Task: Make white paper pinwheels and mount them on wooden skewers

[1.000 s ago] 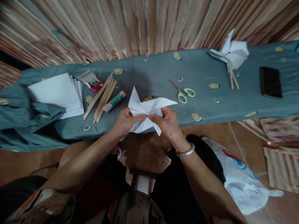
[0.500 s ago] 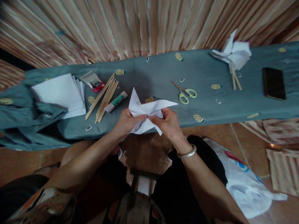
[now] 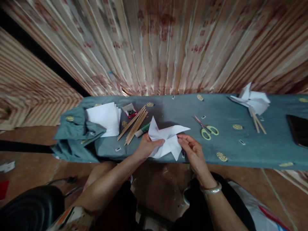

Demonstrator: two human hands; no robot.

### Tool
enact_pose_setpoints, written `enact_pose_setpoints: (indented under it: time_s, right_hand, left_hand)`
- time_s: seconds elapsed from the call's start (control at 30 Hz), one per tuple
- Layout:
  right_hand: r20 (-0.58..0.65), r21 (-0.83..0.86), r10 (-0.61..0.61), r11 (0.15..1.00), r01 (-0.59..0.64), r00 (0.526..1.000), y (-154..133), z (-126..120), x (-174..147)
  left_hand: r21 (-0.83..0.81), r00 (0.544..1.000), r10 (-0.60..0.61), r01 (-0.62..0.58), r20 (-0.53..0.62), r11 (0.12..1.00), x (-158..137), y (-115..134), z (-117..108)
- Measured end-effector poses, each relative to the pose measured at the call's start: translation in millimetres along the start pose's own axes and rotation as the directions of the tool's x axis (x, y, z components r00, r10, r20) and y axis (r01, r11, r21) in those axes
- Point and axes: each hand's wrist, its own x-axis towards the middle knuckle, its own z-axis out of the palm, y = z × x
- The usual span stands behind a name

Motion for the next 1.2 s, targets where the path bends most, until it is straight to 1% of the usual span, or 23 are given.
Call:
enact_pose_setpoints:
  time_s: [0.17,0.27,0.37,0.43,0.5,0.57,0.6,0.63,0.67,0.7,0.73,0.77,0.83,0.87,0.93,1.0,1.07,1.13,1.2]
  right_hand:
    - [-0.059,0.064,-0.031,0.997,0.035,0.998,8.2,7.5,13.0]
    - [-0.057,0.054,-0.036,0.998,0.039,0.998,9.1,17.5,17.3]
    - [-0.037,0.041,-0.053,0.998,0.055,0.998,9.3,30.9,19.6]
    - [-0.011,0.024,-0.076,0.997,0.076,0.997,8.9,41.7,21.6]
    - [0.042,-0.028,-0.103,0.994,0.104,0.994,7.3,53.9,24.8]
    - [0.121,-0.141,-0.162,0.974,0.178,0.979,3.3,67.5,29.9]
    - [0.167,-0.22,-0.213,0.944,0.247,0.963,0.4,75.0,33.2]
    - [0.217,-0.311,-0.283,0.887,0.341,0.934,-3.3,83.0,36.9]
    - [0.275,-0.387,-0.359,0.808,0.445,0.892,-7.5,91.7,41.0]
    - [0.334,-0.455,-0.417,0.714,0.532,0.846,-12.1,101.1,45.6]
    - [0.385,-0.52,-0.451,0.614,0.593,0.805,-17.1,111.1,50.5]
    - [0.438,-0.567,-0.47,0.517,0.641,0.766,-22.1,121.7,55.8]
    - [0.552,-0.617,-0.465,0.33,0.714,0.692,-31.7,143.8,66.9]
    - [0.594,-0.631,-0.456,0.247,0.735,0.663,-35.9,154.8,72.6]
    - [0.657,-0.647,-0.421,0.111,0.755,0.625,-42.2,175.1,83.6]
    - [0.71,-0.643,-0.36,0.017,0.765,0.605,-46.0,191.4,93.4]
    - [0.734,-0.648,-0.303,-0.042,0.76,0.608,-47.9,202.7,101.1]
    - [0.747,-0.647,-0.261,-0.075,0.759,0.611,-49.0,209.5,106.7]
    - [0.754,-0.643,-0.244,-0.084,0.761,0.61,-49.8,213.5,110.7]
  left_hand:
    - [0.012,0.997,0.063,-0.062,-0.042,0.998,1.2,12.4,-11.3]
    - [0.03,0.985,0.147,-0.145,-0.091,0.989,4.8,24.2,-22.0]
    - [0.013,0.963,0.223,-0.224,-0.151,0.975,8.7,40.6,-36.4]
    - [0.0,0.95,0.241,-0.246,-0.197,0.969,9.9,53.7,-47.9]
    - [-0.012,0.937,0.258,-0.269,-0.235,0.963,9.7,67.8,-60.6]
    - [-0.004,0.9,0.31,-0.327,-0.307,0.945,8.7,82.0,-74.0]
    - [-0.006,0.882,0.334,-0.356,-0.333,0.935,8.1,88.6,-80.8]
    - [-0.014,0.865,0.353,-0.383,-0.356,0.924,7.8,94.8,-87.5]
    - [-0.019,0.845,0.374,-0.412,-0.383,0.911,7.6,100.5,-93.9]
    - [-0.022,0.823,0.396,-0.442,-0.408,0.897,7.6,105.4,-100.1]
    - [-0.019,0.794,0.421,-0.476,-0.438,0.879,7.8,109.7,-105.8]
    - [-0.014,0.773,0.43,-0.493,-0.466,0.87,8.1,113.3,-111.1]
    - [0.0,0.739,0.445,-0.516,-0.505,0.857,8.6,118.4,-120.0]
    - [0.006,0.724,0.455,-0.529,-0.518,0.849,8.7,120.2,-123.6]
    - [0.013,0.698,0.482,-0.562,-0.529,0.827,8.3,122.3,-129.2]
    - [0.009,0.685,0.502,-0.587,-0.528,0.81,7.3,123.3,-132.9]
    - [-0.001,0.684,0.508,-0.597,-0.524,0.802,5.9,123.8,-135.0]
    - [-0.004,0.686,0.507,-0.596,-0.522,0.803,4.9,123.9,-136.4]
    - [0.007,0.688,0.509,-0.592,-0.517,0.806,4.9,123.3,-137.9]
